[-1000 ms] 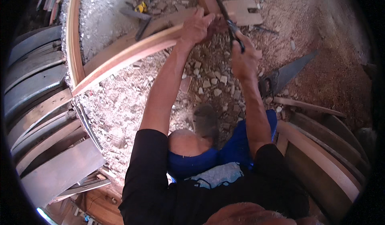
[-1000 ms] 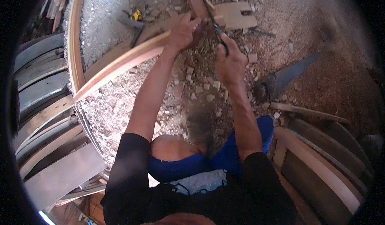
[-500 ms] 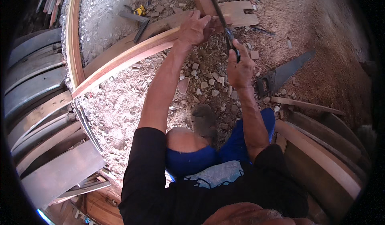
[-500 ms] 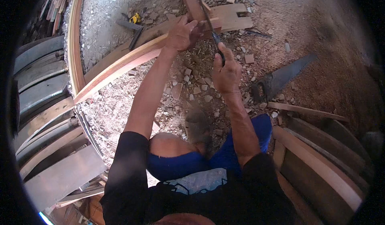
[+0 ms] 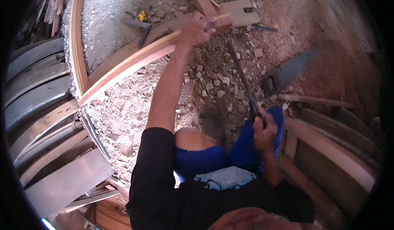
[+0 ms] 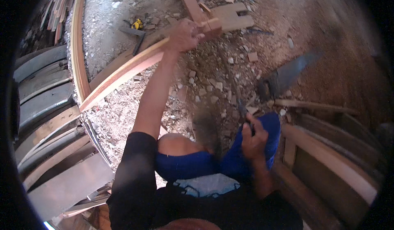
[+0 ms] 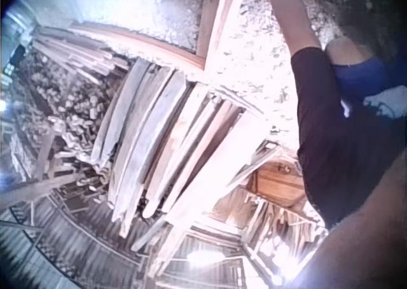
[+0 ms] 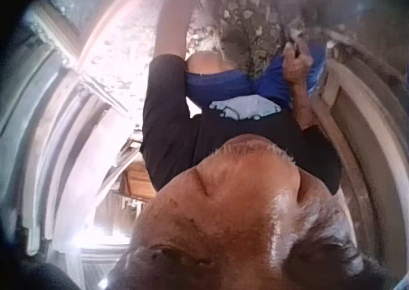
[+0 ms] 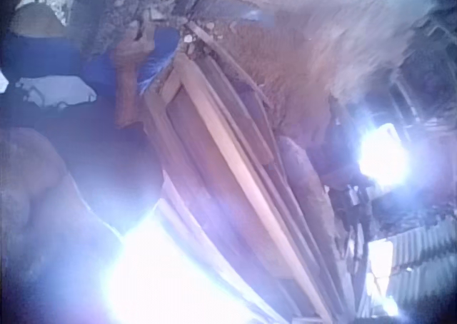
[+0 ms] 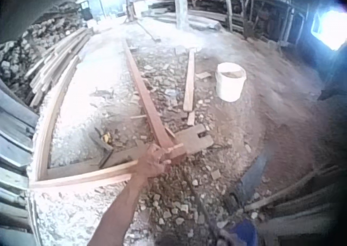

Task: The person kneels on the ground and uses a hand saw to cut a wooden plank, then uses a hammer to drive nails into the frame to join the pieces. The person adjusts the plank and continues hammering to secure the joint.

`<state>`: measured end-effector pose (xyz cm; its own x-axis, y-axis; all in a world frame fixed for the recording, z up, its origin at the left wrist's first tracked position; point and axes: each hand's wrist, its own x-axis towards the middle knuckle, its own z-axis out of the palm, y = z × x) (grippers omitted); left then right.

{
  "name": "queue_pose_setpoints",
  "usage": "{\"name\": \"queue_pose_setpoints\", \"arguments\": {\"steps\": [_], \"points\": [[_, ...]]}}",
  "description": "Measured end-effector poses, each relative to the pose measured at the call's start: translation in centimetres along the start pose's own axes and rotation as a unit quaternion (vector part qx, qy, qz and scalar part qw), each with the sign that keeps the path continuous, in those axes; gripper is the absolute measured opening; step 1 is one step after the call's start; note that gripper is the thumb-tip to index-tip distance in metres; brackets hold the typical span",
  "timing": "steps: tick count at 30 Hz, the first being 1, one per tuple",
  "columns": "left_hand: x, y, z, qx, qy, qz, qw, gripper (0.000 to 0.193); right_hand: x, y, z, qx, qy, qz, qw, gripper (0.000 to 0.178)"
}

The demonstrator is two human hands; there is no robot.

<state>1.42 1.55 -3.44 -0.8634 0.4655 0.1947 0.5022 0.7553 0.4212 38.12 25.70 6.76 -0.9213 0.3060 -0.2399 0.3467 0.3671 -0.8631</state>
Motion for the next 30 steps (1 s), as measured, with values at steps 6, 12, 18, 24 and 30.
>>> {"name": "queue_pose_setpoints", "arguments": {"steps": [6,12,18,24,30], "points": [[0.7,0.4,0.1,0.012,-0.001,-0.019,1.0,0.049,12.2,1.0,-3.3,-0.136,0.167,-0.114,0.97,0.047],[0.6,0.9,-0.1,0.007,0.008,-0.008,1.0,0.045,20.7,1.4,-7.2,-0.426,0.176,-0.1,0.882,0.06],[-0.1,0.6,-0.1,-0.012,0.008,-0.014,1.0,0.045,-0.7,22.3,-12.9,-0.336,0.014,0.148,0.93,0.038],[0.0,-1.7,1.5,0.058,-0.034,-0.01,0.998,0.058,-19.7,35.3,-10.1,0.209,0.25,0.398,0.857,0.04],[0.2,2.5,-0.7,0.041,-0.113,-0.032,0.992,0.07,-21.8,35.2,-8.9,0.212,0.295,0.431,0.826,0.04]]}}
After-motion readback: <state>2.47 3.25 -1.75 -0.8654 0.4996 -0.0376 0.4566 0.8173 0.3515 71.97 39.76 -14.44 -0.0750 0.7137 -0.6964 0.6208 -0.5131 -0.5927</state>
